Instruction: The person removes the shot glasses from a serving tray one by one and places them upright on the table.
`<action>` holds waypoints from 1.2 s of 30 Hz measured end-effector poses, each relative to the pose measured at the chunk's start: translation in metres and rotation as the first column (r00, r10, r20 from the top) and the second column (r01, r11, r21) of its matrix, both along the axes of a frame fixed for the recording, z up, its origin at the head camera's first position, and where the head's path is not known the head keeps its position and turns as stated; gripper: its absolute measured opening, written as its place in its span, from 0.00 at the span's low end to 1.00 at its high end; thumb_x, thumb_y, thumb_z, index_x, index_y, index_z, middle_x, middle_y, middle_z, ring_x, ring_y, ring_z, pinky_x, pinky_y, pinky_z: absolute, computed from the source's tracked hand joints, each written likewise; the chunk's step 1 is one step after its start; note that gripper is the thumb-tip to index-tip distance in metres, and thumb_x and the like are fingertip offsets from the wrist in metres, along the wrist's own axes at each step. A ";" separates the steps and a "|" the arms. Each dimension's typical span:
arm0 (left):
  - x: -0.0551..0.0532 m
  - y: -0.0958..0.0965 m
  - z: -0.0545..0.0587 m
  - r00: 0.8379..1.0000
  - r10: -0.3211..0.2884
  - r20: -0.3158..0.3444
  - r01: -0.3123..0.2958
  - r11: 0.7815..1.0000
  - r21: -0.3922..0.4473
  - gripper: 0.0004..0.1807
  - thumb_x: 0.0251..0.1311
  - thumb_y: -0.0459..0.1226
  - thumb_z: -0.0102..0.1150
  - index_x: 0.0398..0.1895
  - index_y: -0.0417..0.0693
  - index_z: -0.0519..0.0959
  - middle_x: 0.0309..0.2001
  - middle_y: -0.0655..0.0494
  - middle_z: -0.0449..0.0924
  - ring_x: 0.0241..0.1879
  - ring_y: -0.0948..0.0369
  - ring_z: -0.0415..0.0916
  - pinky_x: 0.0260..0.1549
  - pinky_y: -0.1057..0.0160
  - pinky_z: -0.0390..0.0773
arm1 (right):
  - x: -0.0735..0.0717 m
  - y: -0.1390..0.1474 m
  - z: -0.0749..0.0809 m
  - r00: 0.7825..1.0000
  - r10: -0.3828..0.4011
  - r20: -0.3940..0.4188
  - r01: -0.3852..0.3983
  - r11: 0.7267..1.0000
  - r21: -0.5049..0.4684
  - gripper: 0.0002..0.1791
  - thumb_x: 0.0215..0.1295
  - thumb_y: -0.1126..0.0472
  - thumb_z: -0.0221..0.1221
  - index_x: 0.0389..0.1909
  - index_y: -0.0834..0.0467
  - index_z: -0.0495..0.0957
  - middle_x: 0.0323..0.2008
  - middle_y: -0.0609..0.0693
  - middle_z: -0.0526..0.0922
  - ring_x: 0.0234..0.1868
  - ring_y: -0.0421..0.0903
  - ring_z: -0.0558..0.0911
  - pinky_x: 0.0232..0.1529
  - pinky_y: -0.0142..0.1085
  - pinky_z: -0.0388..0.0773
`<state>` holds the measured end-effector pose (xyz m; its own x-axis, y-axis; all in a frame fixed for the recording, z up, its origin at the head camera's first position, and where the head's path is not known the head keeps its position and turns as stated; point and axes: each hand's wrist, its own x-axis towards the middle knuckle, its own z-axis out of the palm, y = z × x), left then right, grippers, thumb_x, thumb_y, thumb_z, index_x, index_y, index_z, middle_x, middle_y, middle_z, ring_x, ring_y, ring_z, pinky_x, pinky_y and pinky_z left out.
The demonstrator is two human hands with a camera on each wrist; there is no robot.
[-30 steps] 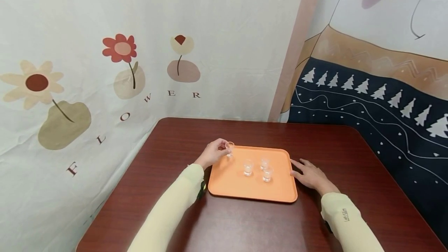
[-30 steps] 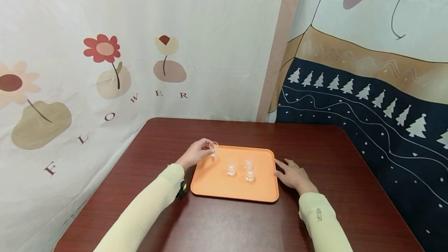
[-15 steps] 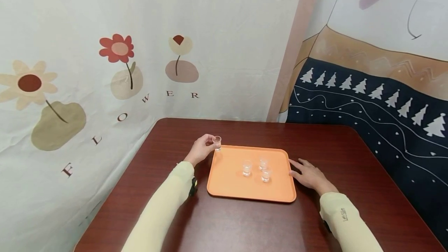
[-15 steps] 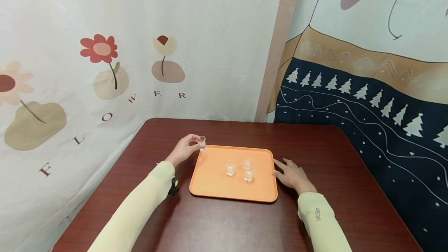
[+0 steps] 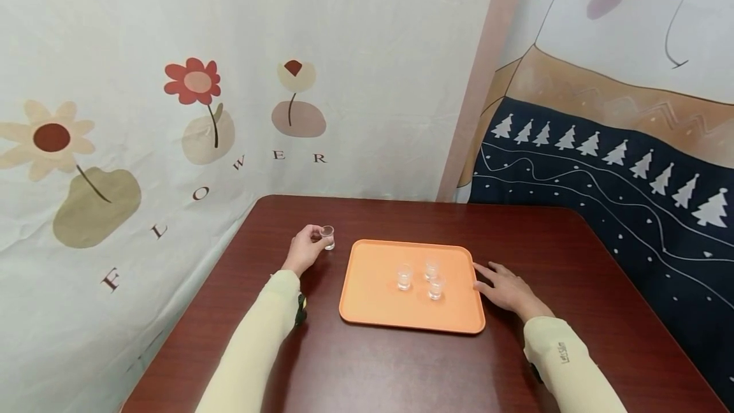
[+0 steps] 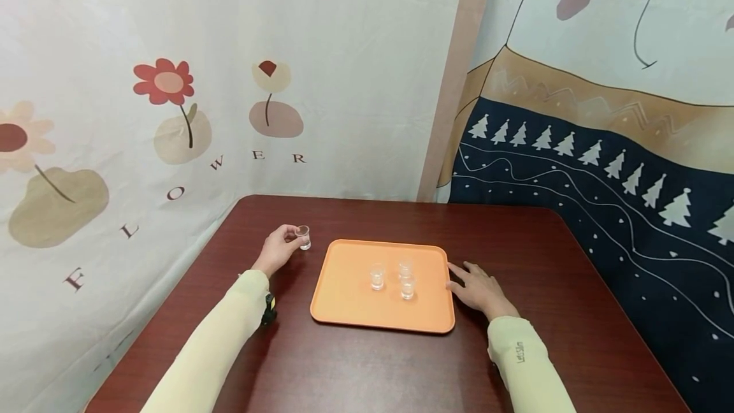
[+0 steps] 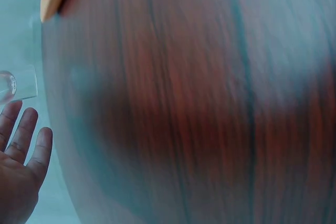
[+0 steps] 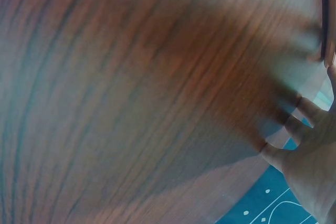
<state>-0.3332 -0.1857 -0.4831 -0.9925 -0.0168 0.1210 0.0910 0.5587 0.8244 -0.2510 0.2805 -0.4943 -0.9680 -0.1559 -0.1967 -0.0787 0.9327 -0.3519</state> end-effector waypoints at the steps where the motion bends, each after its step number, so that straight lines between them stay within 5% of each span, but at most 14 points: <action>1: 0.000 -0.004 -0.001 1.000 0.009 -0.002 -0.009 1.000 -0.004 0.19 0.64 0.42 0.65 0.51 0.39 0.74 0.49 0.42 0.80 0.52 0.48 0.76 0.52 0.50 0.73 | 0.000 0.000 0.000 1.000 0.000 0.000 0.000 1.000 0.000 0.37 0.73 0.39 0.50 0.75 0.56 0.60 0.70 0.74 0.56 0.68 0.76 0.57 0.61 0.72 0.54; 12: 0.005 -0.024 -0.011 0.996 0.089 0.029 -0.088 0.996 -0.027 0.19 0.64 0.40 0.64 0.51 0.37 0.74 0.49 0.40 0.79 0.50 0.47 0.75 0.50 0.51 0.74 | 0.000 -0.001 0.000 1.000 -0.003 0.004 0.003 1.000 -0.003 0.38 0.72 0.38 0.50 0.75 0.55 0.60 0.70 0.74 0.55 0.67 0.76 0.58 0.61 0.72 0.55; 22: 0.003 -0.026 -0.015 0.995 0.095 0.026 -0.093 0.995 -0.044 0.20 0.64 0.40 0.65 0.52 0.37 0.73 0.50 0.39 0.79 0.51 0.46 0.74 0.51 0.49 0.71 | 0.001 0.000 0.000 1.000 0.000 0.001 0.000 1.000 -0.002 0.37 0.73 0.40 0.50 0.75 0.55 0.60 0.71 0.73 0.56 0.68 0.76 0.58 0.61 0.72 0.54; 36: 0.003 -0.027 0.001 0.996 0.037 0.079 -0.039 0.999 0.023 0.34 0.63 0.39 0.65 0.69 0.36 0.64 0.59 0.34 0.72 0.60 0.43 0.69 0.59 0.45 0.69 | 0.002 0.001 0.001 1.000 0.009 -0.008 -0.009 1.000 -0.010 0.37 0.73 0.39 0.50 0.75 0.56 0.60 0.70 0.74 0.56 0.67 0.77 0.58 0.60 0.72 0.55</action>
<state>-0.3300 -0.2129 -0.4818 -0.9975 -0.0565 0.0415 0.0044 0.5404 0.8414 -0.2486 0.2813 -0.4936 -0.9681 -0.1661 -0.1874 -0.0895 0.9284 -0.3608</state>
